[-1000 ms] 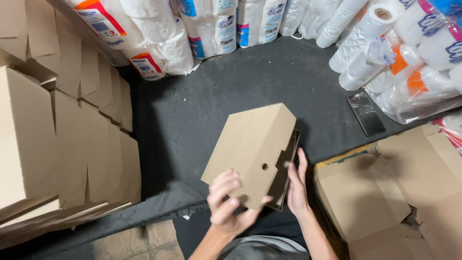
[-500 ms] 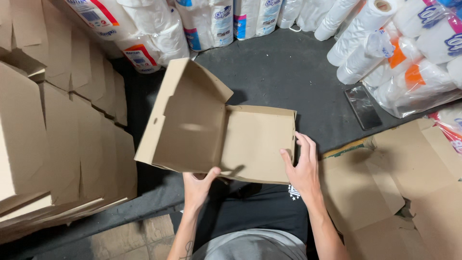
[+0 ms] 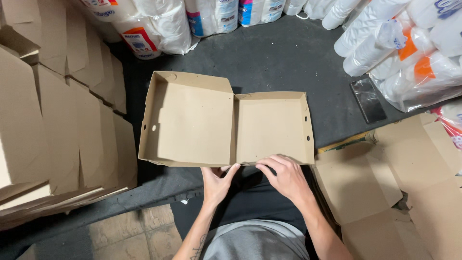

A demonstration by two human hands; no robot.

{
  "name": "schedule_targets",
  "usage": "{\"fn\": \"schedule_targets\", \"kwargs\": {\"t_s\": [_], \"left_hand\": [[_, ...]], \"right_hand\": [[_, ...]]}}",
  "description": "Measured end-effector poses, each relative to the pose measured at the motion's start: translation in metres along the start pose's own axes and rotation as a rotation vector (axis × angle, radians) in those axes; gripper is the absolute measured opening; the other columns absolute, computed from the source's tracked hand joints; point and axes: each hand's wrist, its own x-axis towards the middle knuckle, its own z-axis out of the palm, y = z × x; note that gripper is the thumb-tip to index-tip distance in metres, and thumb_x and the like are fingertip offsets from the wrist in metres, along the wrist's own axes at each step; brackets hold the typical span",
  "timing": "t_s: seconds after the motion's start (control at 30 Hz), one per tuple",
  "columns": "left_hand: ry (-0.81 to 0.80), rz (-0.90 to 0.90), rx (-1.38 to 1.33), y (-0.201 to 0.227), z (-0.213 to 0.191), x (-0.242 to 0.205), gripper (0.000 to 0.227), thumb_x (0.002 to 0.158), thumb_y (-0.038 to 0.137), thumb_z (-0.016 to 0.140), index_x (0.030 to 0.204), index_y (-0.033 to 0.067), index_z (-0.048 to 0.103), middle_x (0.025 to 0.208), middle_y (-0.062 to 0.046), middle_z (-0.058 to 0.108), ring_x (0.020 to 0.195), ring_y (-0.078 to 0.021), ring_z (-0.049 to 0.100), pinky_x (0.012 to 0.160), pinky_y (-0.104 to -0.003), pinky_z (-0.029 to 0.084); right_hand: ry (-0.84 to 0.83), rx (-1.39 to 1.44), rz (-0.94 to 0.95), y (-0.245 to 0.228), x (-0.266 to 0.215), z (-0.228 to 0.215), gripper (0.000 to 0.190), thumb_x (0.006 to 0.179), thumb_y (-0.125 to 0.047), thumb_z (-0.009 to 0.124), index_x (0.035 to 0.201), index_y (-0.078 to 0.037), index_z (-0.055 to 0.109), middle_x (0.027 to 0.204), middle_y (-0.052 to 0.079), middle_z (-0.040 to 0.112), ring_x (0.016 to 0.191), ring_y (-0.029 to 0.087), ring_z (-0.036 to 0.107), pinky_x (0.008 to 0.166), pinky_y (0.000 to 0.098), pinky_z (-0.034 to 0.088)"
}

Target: The person repeatedly picks up flat cardboard boxes from a stack, unfolds them, and folds them into a three-dimensional shape. They then place the folded boxes onto a separate pile on the right side of the table. The process is repeated continuously throughout the video.

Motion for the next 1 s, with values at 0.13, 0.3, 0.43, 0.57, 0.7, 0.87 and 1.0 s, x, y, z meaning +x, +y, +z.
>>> {"fn": "schedule_targets", "kwargs": {"t_s": [0.13,0.3,0.43,0.57,0.7,0.87,1.0], "left_hand": [[0.089,-0.012,-0.006,0.003,-0.005,0.008,0.102,0.075,-0.007,0.084,0.152,0.0055,0.018,0.155,-0.015,0.038,0.128,-0.034,0.06,0.1,-0.044,0.062],[0.152,-0.004,-0.148,0.02,-0.019,0.014,0.11,0.067,-0.013,0.087,0.151,0.0009,0.017,0.155,-0.017,0.036,0.131,-0.0376,0.057,0.105,-0.048,0.058],[0.357,0.101,-0.107,0.094,-0.024,-0.001,0.107,0.071,-0.011,0.084,0.152,-0.0039,0.014,0.153,-0.021,0.03,0.14,-0.0457,0.045,0.116,-0.059,0.047],[0.446,0.246,0.156,0.066,-0.054,-0.007,0.115,0.074,-0.002,0.088,0.158,-0.0025,0.009,0.157,-0.029,0.02,0.146,-0.0508,0.031,0.119,-0.059,0.041],[0.24,0.423,0.671,0.082,-0.05,-0.019,0.083,0.089,0.009,0.077,0.156,-0.0016,0.029,0.159,-0.024,0.03,0.148,-0.0439,0.034,0.118,-0.053,0.041],[0.141,0.586,1.056,0.058,-0.049,-0.016,0.061,0.101,0.015,0.06,0.155,0.0007,0.037,0.16,-0.017,0.042,0.147,-0.0354,0.041,0.118,-0.046,0.041],[0.187,0.71,1.321,0.043,-0.053,-0.012,0.06,0.102,0.022,0.059,0.156,0.0081,0.039,0.161,-0.014,0.041,0.145,-0.0324,0.044,0.117,-0.042,0.041]], "right_hand": [[-0.001,-0.055,0.06,0.019,-0.001,-0.009,0.016,0.099,-0.033,0.065,0.113,-0.028,0.073,0.095,-0.005,0.08,0.095,0.02,0.077,0.083,0.0404,0.061],[0.067,-0.158,-0.164,0.042,0.011,-0.03,0.013,0.101,-0.028,0.062,0.11,-0.029,0.071,0.086,-0.004,0.077,0.084,0.022,0.074,0.077,0.0367,0.058],[0.1,-0.361,-0.353,0.034,0.033,-0.078,0.016,0.102,-0.022,0.06,0.108,-0.032,0.071,0.094,-0.012,0.073,0.088,0.014,0.068,0.083,0.0302,0.044],[0.085,-0.727,-0.505,0.031,0.054,-0.088,0.02,0.098,-0.018,0.061,0.107,-0.035,0.067,0.103,-0.016,0.066,0.091,0.014,0.055,0.086,0.0373,0.036],[-0.089,-0.96,-0.619,0.026,0.065,-0.056,0.011,0.089,-0.017,0.067,0.081,-0.022,0.073,0.081,0.001,0.067,0.088,0.023,0.056,0.096,0.0467,0.038],[-0.106,-0.9,-0.595,-0.008,0.079,0.016,0.015,0.099,-0.023,0.059,0.103,-0.017,0.072,0.095,0.007,0.074,0.095,0.028,0.067,0.113,0.0552,0.034],[-0.23,-0.391,-0.471,-0.039,0.091,0.052,0.031,0.11,-0.039,0.039,0.122,-0.016,0.055,0.093,0.011,0.072,0.086,0.031,0.075,0.114,0.061,0.036]]}}
